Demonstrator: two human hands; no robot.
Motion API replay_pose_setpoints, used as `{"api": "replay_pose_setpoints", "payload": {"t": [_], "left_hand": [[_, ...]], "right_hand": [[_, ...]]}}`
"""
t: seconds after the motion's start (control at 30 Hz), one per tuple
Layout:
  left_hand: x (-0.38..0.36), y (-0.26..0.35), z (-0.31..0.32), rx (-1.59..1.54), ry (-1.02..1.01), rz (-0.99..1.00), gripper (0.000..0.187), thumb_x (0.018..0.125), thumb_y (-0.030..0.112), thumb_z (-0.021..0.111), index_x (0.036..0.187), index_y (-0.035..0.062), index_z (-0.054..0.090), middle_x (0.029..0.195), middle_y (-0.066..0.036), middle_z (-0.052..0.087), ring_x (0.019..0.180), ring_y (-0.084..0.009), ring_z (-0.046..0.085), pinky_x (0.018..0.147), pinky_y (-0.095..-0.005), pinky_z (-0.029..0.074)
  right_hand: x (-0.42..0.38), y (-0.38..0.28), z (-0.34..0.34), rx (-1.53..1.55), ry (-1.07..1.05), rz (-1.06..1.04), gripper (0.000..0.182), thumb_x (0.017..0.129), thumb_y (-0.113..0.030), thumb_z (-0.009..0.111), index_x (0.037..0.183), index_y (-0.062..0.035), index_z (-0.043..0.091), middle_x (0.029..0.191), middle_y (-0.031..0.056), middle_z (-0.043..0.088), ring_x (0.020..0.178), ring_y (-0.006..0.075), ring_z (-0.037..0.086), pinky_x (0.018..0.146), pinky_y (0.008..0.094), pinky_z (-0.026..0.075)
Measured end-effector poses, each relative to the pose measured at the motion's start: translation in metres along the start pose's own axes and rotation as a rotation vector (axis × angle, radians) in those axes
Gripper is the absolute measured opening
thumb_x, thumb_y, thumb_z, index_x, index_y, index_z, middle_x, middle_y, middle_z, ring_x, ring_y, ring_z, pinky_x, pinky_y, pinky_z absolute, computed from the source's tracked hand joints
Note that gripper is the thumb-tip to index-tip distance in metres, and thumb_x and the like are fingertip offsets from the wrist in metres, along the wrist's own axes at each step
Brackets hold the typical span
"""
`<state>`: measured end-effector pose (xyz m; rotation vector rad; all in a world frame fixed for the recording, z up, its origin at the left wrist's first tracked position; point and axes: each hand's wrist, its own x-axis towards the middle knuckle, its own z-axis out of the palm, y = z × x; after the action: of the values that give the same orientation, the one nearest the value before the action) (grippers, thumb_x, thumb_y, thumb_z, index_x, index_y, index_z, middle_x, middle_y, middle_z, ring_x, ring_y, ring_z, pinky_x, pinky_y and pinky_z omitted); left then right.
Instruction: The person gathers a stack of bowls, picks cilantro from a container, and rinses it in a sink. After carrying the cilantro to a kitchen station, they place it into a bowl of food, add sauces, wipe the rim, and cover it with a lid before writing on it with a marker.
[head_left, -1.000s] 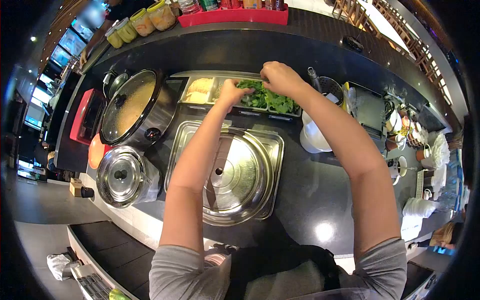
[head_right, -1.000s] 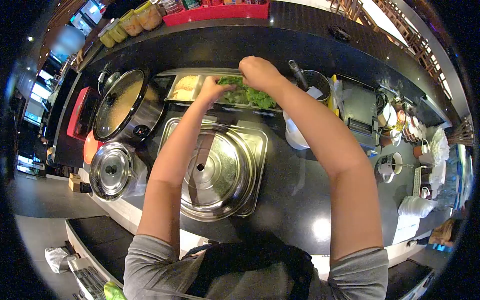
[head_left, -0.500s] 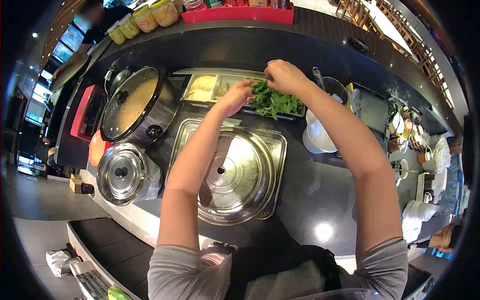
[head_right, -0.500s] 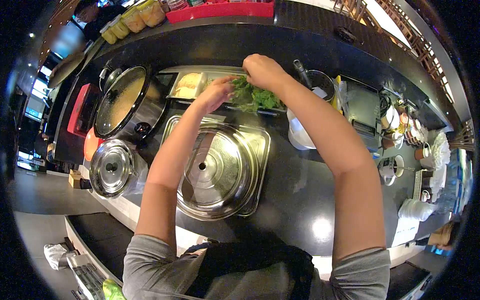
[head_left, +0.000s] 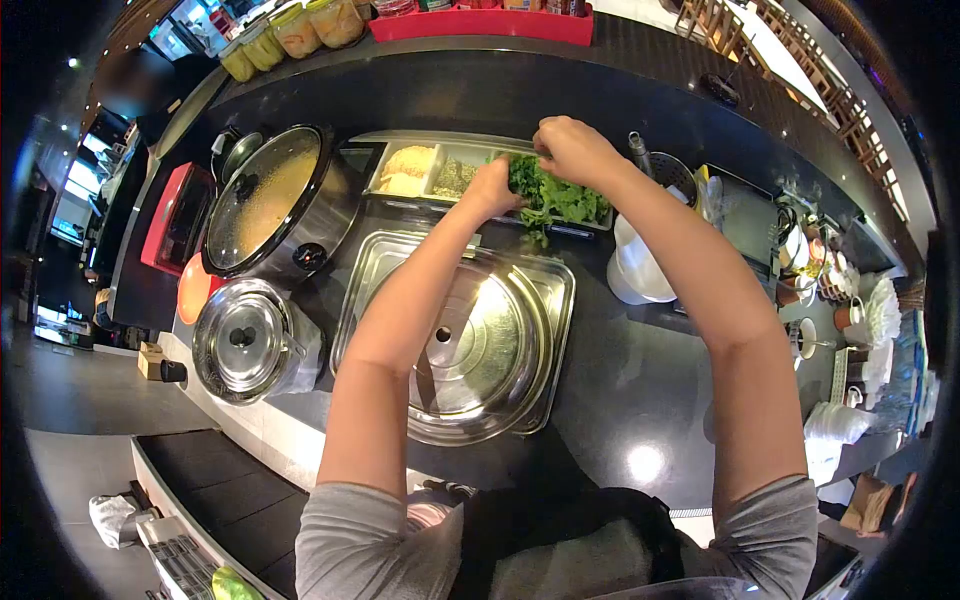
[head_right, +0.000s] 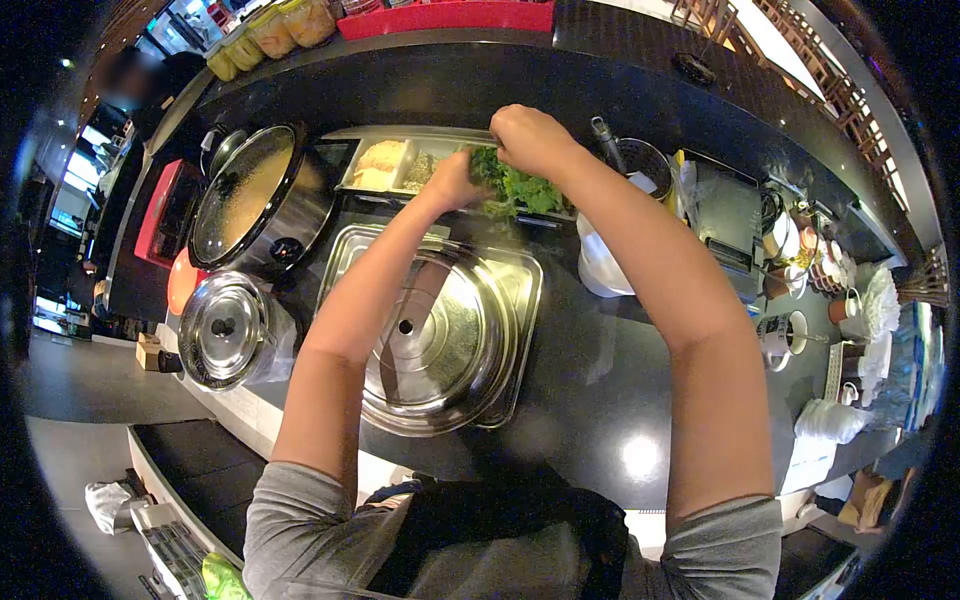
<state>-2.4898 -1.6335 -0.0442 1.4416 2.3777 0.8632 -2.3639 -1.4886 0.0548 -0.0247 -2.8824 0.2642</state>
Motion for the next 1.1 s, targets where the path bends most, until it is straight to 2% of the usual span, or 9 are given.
{"api": "replay_pose_setpoints", "payload": {"t": [0.1, 0.2, 0.3, 0.4, 0.5, 0.7, 0.97, 1.03, 1.1], "left_hand": [[0.0, 0.001, -0.009, 0.022, 0.112, -0.009, 0.06, 0.064, 0.016, 0.087, 0.116, -0.0056, 0.063, 0.096, -0.023, 0.071, 0.092, -0.0332, 0.071, 0.081, -0.0414, 0.056], [-0.005, 0.001, -0.029, -0.394, 0.09, -0.322, 0.033, 0.067, 0.001, 0.083, 0.098, -0.0049, 0.071, 0.068, -0.01, 0.07, 0.056, -0.013, 0.068, 0.051, -0.0298, 0.053], [-0.007, -0.018, -0.028, -0.749, 0.189, -0.458, 0.046, 0.072, -0.011, 0.076, 0.116, -0.0106, 0.061, 0.083, -0.017, 0.071, 0.068, -0.0207, 0.072, 0.055, -0.0285, 0.058], [-0.016, -0.018, -0.036, -0.945, 0.253, -0.538, 0.046, 0.074, -0.016, 0.072, 0.117, -0.0101, 0.057, 0.091, -0.02, 0.07, 0.077, -0.0236, 0.072, 0.062, -0.0278, 0.06], [-0.022, -0.02, -0.046, -0.985, 0.164, -0.516, 0.045, 0.079, -0.017, 0.066, 0.121, -0.0092, 0.053, 0.104, -0.019, 0.067, 0.09, -0.0255, 0.07, 0.075, -0.0313, 0.061], [-0.034, -0.021, -0.054, -0.918, -0.02, -0.415, 0.029, 0.083, -0.011, 0.068, 0.11, -0.0059, 0.062, 0.11, -0.015, 0.068, 0.087, -0.0206, 0.07, 0.074, -0.0278, 0.06], [-0.025, -0.01, -0.044, -0.957, 0.168, -0.457, 0.024, 0.081, -0.007, 0.072, 0.101, -0.0022, 0.06, 0.086, -0.008, 0.068, 0.075, -0.0152, 0.066, 0.068, -0.0267, 0.056], [-0.022, -0.011, -0.041, -0.676, 0.047, -0.376, 0.031, 0.072, -0.001, 0.08, 0.099, -0.0011, 0.066, 0.088, -0.008, 0.069, 0.074, -0.0144, 0.067, 0.067, -0.0308, 0.057], [-0.026, -0.005, -0.036, -0.507, 0.065, -0.262, 0.042, 0.064, 0.008, 0.086, 0.101, -0.0014, 0.068, 0.086, -0.012, 0.071, 0.078, -0.0218, 0.07, 0.072, -0.0356, 0.057]], "right_hand": [[0.0, 0.0, -0.001, 0.003, -0.051, 0.005, 0.016, 0.071, -0.009, 0.074, 0.084, 0.0003, 0.071, 0.094, 0.0207, 0.069, 0.093, 0.0371, 0.068, 0.08, 0.0454, 0.056], [-0.002, -0.002, 0.002, -0.012, -0.03, 0.039, 0.017, 0.072, -0.008, 0.074, 0.087, 0.0007, 0.071, 0.095, 0.0158, 0.066, 0.093, 0.0338, 0.066, 0.081, 0.0435, 0.054], [-0.003, -0.002, 0.002, -0.02, -0.006, 0.027, 0.017, 0.072, -0.007, 0.073, 0.087, 0.0009, 0.071, 0.095, 0.0156, 0.066, 0.092, 0.0336, 0.066, 0.081, 0.0431, 0.054], [-0.002, -0.001, 0.001, -0.018, 0.001, 0.016, 0.018, 0.073, -0.007, 0.073, 0.088, 0.0014, 0.07, 0.094, 0.016, 0.067, 0.092, 0.0336, 0.067, 0.081, 0.0428, 0.054], [0.001, -0.002, -0.001, 0.015, -0.058, 0.072, 0.018, 0.073, -0.007, 0.074, 0.088, 0.0019, 0.07, 0.093, 0.0166, 0.067, 0.091, 0.0337, 0.067, 0.08, 0.0424, 0.055], [0.003, 0.002, -0.002, 0.017, 0.015, 0.031, 0.017, 0.073, -0.008, 0.073, 0.086, 0.0023, 0.07, 0.092, 0.0165, 0.067, 0.09, 0.0338, 0.067, 0.079, 0.0419, 0.055], [0.004, 0.004, 0.002, -0.011, 0.029, 0.036, 0.009, 0.075, -0.009, 0.072, 0.079, -0.0013, 0.069, 0.089, 0.017, 0.069, 0.091, 0.0354, 0.068, 0.078, 0.0453, 0.056], [0.003, 0.004, 0.001, -0.01, 0.016, 0.049, 0.009, 0.075, -0.009, 0.072, 0.079, -0.0015, 0.069, 0.089, 0.0166, 0.069, 0.091, 0.0352, 0.068, 0.078, 0.0453, 0.055], [0.002, 0.003, 0.001, 0.013, 0.052, 0.029, 0.009, 0.074, -0.009, 0.072, 0.08, -0.0019, 0.07, 0.089, 0.0166, 0.069, 0.091, 0.0349, 0.068, 0.078, 0.0449, 0.056]]}}
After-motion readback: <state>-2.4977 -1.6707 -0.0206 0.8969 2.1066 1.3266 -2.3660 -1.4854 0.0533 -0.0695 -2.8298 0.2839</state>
